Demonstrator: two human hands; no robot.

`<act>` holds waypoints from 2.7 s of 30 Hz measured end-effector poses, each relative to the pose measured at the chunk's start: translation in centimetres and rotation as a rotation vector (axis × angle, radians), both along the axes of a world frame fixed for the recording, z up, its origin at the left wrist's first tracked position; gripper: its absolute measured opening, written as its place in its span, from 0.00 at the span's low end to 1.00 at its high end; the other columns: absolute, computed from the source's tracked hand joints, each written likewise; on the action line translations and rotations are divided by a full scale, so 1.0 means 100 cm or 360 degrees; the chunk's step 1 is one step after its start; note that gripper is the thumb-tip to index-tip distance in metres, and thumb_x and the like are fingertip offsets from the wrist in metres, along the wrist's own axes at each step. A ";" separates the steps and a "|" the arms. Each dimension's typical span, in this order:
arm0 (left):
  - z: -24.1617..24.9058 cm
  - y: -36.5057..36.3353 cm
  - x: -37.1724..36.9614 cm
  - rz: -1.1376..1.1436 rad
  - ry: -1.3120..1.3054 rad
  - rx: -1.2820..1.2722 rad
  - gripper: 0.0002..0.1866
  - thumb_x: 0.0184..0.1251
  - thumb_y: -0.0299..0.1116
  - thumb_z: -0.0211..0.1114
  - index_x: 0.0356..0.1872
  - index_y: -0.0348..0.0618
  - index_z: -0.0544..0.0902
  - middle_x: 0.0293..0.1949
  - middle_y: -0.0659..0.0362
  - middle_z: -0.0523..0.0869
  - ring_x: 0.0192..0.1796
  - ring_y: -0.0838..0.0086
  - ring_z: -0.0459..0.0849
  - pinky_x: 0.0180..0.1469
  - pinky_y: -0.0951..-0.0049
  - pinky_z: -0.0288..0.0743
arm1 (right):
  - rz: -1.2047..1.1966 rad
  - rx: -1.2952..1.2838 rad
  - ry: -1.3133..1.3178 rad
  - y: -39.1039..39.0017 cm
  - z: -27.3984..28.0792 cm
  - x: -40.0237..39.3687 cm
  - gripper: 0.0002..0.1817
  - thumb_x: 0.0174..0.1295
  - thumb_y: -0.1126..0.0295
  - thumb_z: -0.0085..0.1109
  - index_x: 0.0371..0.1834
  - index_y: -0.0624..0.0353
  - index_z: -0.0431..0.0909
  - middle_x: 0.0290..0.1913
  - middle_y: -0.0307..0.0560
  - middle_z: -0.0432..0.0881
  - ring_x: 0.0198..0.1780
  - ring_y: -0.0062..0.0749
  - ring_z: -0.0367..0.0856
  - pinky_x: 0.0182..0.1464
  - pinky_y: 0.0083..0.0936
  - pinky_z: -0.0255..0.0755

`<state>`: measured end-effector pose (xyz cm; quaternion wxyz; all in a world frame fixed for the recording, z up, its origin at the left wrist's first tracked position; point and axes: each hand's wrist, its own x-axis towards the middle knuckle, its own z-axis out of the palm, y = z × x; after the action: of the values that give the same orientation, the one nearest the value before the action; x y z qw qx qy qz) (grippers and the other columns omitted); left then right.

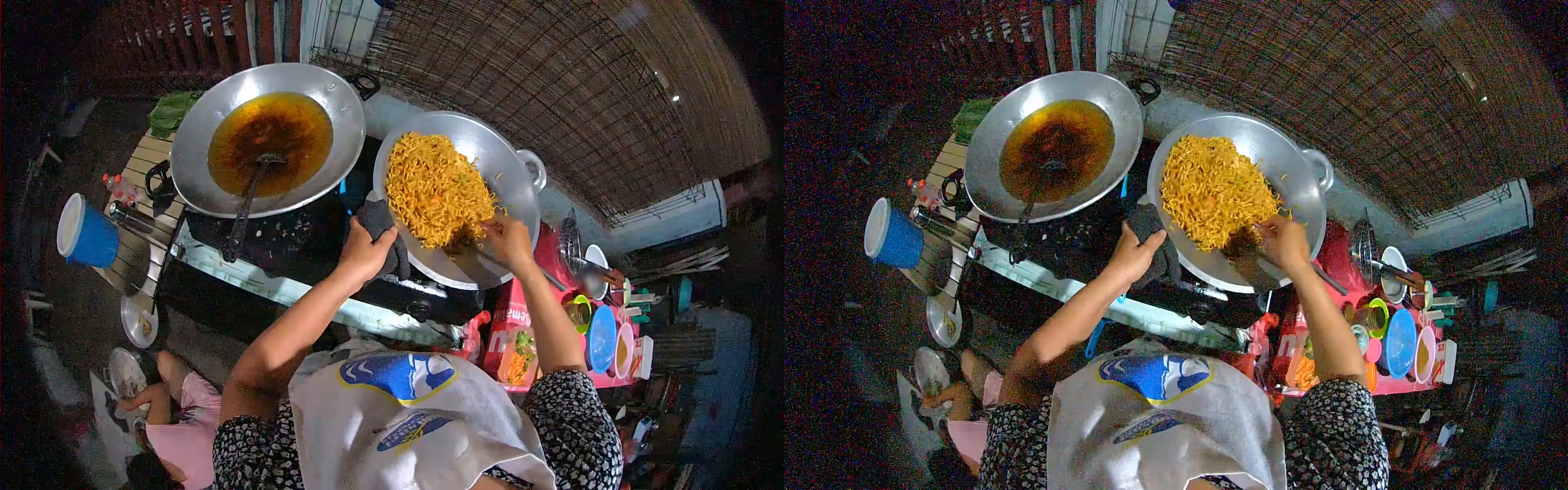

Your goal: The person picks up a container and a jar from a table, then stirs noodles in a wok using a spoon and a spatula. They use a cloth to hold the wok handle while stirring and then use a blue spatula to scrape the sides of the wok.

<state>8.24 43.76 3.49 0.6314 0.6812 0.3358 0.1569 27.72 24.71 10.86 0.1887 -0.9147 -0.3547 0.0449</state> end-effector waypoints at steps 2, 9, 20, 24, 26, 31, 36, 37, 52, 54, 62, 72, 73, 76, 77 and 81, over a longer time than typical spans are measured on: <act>0.001 0.001 0.000 -0.0014 -0.0019 -0.0024 0.37 0.54 0.45 0.61 0.56 0.28 0.56 0.53 0.42 0.70 0.56 0.56 0.69 0.57 0.67 0.62 | -0.0028 -0.0050 -0.0123 -0.009 0.018 0.004 0.10 0.49 0.64 0.60 0.33 0.55 0.80 0.28 0.55 0.80 0.31 0.47 0.80 0.34 0.36 0.72; 0.029 -0.002 -0.006 0.0029 0.0098 -0.0103 0.37 0.54 0.45 0.61 0.56 0.28 0.55 0.51 0.42 0.71 0.53 0.55 0.72 0.55 0.67 0.64 | -0.0120 -0.0373 -0.0549 -0.020 0.095 -0.002 0.09 0.53 0.65 0.52 0.33 0.52 0.79 0.27 0.55 0.79 0.31 0.51 0.79 0.33 0.41 0.71; 0.017 -0.015 -0.045 0.0225 -0.0339 -0.0363 0.23 0.60 0.36 0.57 0.55 0.40 0.64 0.46 0.58 0.75 0.48 0.72 0.73 0.53 0.72 0.65 | 0.0125 -0.0083 -0.1034 -0.025 0.073 -0.015 0.16 0.47 0.82 0.47 0.40 0.57 0.76 0.33 0.52 0.76 0.40 0.51 0.74 0.43 0.37 0.69; 0.008 -0.038 -0.078 -0.0112 -0.0301 -0.0467 0.19 0.56 0.35 0.61 0.47 0.39 0.70 0.39 0.58 0.77 0.42 0.73 0.75 0.46 0.71 0.69 | 0.0115 0.0032 -0.0132 -0.040 0.028 -0.008 0.22 0.43 0.82 0.50 0.46 0.59 0.71 0.38 0.56 0.76 0.42 0.51 0.75 0.43 0.34 0.70; -0.004 -0.060 -0.078 -0.0341 -0.0269 -0.0423 0.16 0.56 0.35 0.62 0.46 0.42 0.74 0.38 0.60 0.78 0.42 0.73 0.76 0.46 0.71 0.70 | 0.0073 0.0052 0.0329 -0.035 0.016 -0.018 0.20 0.47 0.80 0.57 0.46 0.62 0.67 0.30 0.43 0.75 0.30 0.26 0.78 0.29 0.24 0.73; 0.037 -0.086 -0.053 -0.0730 -0.0357 -0.0900 0.25 0.58 0.53 0.58 0.44 0.39 0.76 0.41 0.61 0.78 0.45 0.75 0.74 0.50 0.73 0.66 | -0.0101 0.0442 0.0749 0.004 -0.003 -0.064 0.20 0.43 0.73 0.64 0.39 0.62 0.67 0.33 0.49 0.76 0.33 0.35 0.76 0.35 0.28 0.70; 0.046 -0.081 -0.047 -0.0831 -0.0063 -0.0930 0.15 0.55 0.45 0.64 0.37 0.46 0.77 0.28 0.66 0.76 0.30 0.82 0.70 0.31 0.77 0.65 | -0.0070 0.0863 0.0928 0.011 -0.014 -0.101 0.11 0.53 0.72 0.60 0.34 0.61 0.67 0.29 0.41 0.74 0.28 0.20 0.72 0.28 0.19 0.67; 0.044 -0.076 -0.048 -0.0797 0.0048 -0.0855 0.13 0.54 0.43 0.65 0.33 0.47 0.77 0.22 0.69 0.73 0.23 0.84 0.67 0.23 0.78 0.61 | -0.0072 0.1018 0.0982 0.006 -0.016 -0.109 0.10 0.55 0.71 0.59 0.32 0.61 0.68 0.27 0.40 0.74 0.26 0.19 0.71 0.26 0.20 0.66; 0.036 -0.024 -0.057 -0.0709 -0.0022 -0.0802 0.15 0.54 0.31 0.61 0.43 0.40 0.74 0.35 0.60 0.76 0.41 0.71 0.76 0.45 0.72 0.71 | 0.0517 0.1285 0.1135 0.079 -0.058 -0.222 0.24 0.50 0.70 0.59 0.52 0.61 0.66 0.44 0.46 0.74 0.47 0.32 0.72 0.51 0.27 0.66; 0.014 -0.025 -0.057 -0.0698 -0.0144 -0.0497 0.13 0.55 0.28 0.59 0.43 0.40 0.72 0.34 0.58 0.77 0.37 0.71 0.78 0.41 0.71 0.73 | 0.0548 0.1296 0.1143 0.087 -0.061 -0.217 0.24 0.51 0.69 0.59 0.52 0.61 0.67 0.45 0.47 0.74 0.47 0.33 0.72 0.51 0.28 0.66; 0.056 -0.020 -0.079 -0.0760 -0.0298 -0.1768 0.17 0.59 0.31 0.54 0.51 0.40 0.71 0.41 0.53 0.79 0.40 0.67 0.81 0.42 0.67 0.78 | 0.0630 0.1098 0.1029 0.055 -0.060 -0.183 0.21 0.51 0.67 0.58 0.50 0.59 0.69 0.46 0.51 0.75 0.47 0.40 0.74 0.51 0.30 0.66; 0.049 -0.019 -0.078 -0.0736 -0.0220 -0.1687 0.14 0.60 0.32 0.56 0.47 0.43 0.73 0.36 0.57 0.80 0.35 0.71 0.81 0.38 0.70 0.78 | 0.0002 -0.0093 0.1131 -0.181 0.072 -0.189 0.23 0.58 0.67 0.54 0.57 0.60 0.66 0.50 0.48 0.76 0.53 0.32 0.72 0.55 0.26 0.64; 0.047 -0.019 -0.081 -0.0719 -0.0207 -0.1579 0.15 0.60 0.32 0.56 0.49 0.42 0.72 0.36 0.56 0.79 0.34 0.69 0.81 0.37 0.69 0.79 | -0.0010 0.0242 0.1200 -0.205 0.068 -0.190 0.22 0.57 0.70 0.55 0.56 0.60 0.67 0.49 0.46 0.77 0.50 0.30 0.73 0.52 0.27 0.65; 0.045 -0.025 -0.085 -0.0705 -0.0136 -0.1351 0.11 0.60 0.31 0.58 0.43 0.44 0.73 0.32 0.59 0.79 0.31 0.74 0.80 0.33 0.73 0.77 | -0.0540 0.0318 0.1278 -0.215 0.080 -0.190 0.22 0.57 0.73 0.54 0.56 0.61 0.67 0.48 0.43 0.77 0.47 0.27 0.74 0.50 0.26 0.66; 0.051 -0.030 -0.087 -0.0637 -0.0071 -0.1183 0.07 0.60 0.31 0.58 0.39 0.44 0.73 0.30 0.62 0.78 0.29 0.77 0.78 0.30 0.76 0.75 | -0.0569 0.0602 0.1064 -0.206 0.074 -0.187 0.22 0.56 0.74 0.54 0.56 0.59 0.67 0.48 0.44 0.78 0.46 0.27 0.75 0.50 0.26 0.67; 0.052 -0.038 -0.092 -0.0573 -0.0059 -0.0735 0.09 0.57 0.27 0.61 0.37 0.43 0.72 0.29 0.64 0.77 0.30 0.81 0.76 0.32 0.78 0.74 | -0.0427 0.0587 -0.0022 -0.161 0.043 -0.161 0.23 0.55 0.77 0.54 0.56 0.53 0.69 0.47 0.48 0.78 0.42 0.31 0.77 0.46 0.24 0.69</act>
<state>-0.92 39.92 8.68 0.7934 0.5651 0.2248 -0.0258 11.60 8.57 15.16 0.3545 -0.9040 -0.2333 -0.0526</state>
